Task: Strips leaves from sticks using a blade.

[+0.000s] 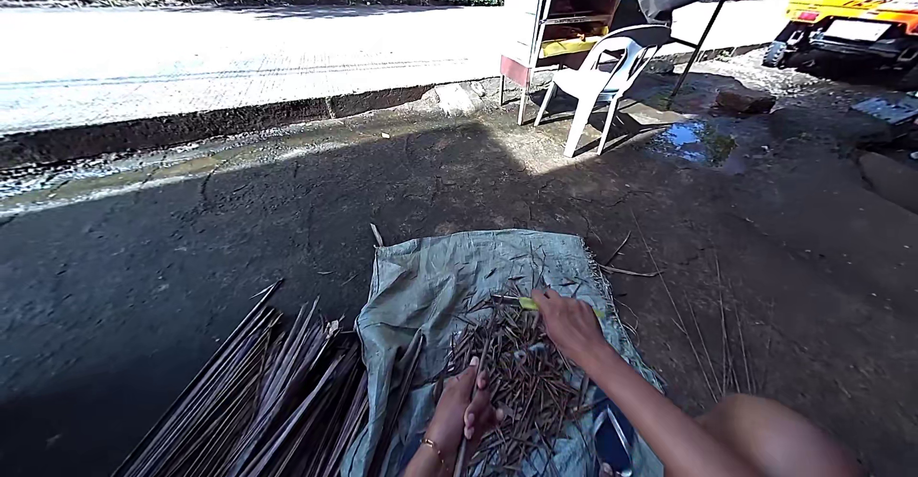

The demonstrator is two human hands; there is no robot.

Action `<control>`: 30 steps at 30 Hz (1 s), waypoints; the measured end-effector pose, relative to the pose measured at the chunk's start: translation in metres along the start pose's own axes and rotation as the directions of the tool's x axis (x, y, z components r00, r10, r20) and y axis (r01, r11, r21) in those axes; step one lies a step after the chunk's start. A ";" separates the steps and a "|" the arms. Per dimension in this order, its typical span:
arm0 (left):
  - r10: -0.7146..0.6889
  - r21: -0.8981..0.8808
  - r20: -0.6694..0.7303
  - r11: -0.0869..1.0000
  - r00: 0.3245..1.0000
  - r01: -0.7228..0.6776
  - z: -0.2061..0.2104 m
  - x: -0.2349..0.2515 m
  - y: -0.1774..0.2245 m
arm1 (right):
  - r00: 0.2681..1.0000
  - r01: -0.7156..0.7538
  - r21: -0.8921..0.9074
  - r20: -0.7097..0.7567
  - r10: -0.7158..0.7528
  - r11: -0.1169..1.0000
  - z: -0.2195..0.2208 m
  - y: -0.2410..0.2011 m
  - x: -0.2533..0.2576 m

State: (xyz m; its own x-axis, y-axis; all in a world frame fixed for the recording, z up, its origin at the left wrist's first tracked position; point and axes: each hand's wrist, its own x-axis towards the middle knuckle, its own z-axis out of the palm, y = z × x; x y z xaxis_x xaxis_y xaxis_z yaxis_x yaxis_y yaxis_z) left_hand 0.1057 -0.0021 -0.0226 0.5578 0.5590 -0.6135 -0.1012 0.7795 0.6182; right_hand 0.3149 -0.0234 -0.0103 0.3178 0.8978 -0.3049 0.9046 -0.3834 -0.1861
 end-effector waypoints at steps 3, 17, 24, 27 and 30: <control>0.005 0.018 0.015 1.000 1.000 -0.006 0.001 -0.002 -0.002 | 0.993 -0.115 -0.013 0.001 0.115 0.993 -0.013 0.002 0.000; -0.023 -0.339 0.309 0.931 0.951 0.133 -0.018 -0.001 -0.005 | 0.944 0.012 0.985 0.046 -0.326 0.174 0.049 -0.023 -0.033; -0.063 -0.305 0.293 0.939 0.954 0.155 -0.001 -0.012 -0.005 | 0.987 0.033 0.960 0.014 -0.163 0.279 0.032 -0.003 -0.007; -0.068 -0.287 0.299 0.945 0.952 0.158 0.006 -0.021 -0.005 | 0.999 0.042 0.976 -0.048 0.021 0.215 0.026 0.009 0.007; -0.046 -0.215 0.229 0.972 0.972 0.097 0.015 -0.030 -0.007 | 0.972 0.043 0.992 -0.069 0.225 0.121 0.019 0.016 0.009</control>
State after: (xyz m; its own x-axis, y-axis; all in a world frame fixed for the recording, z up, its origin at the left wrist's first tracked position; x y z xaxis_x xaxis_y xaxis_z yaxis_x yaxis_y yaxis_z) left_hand 0.1019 -0.0282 -0.0017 0.7357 0.4428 -0.5125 -0.2216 0.8724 0.4356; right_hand 0.3273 -0.0255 -0.0340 0.5320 0.8013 -0.2735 -0.1584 -0.2232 -0.9618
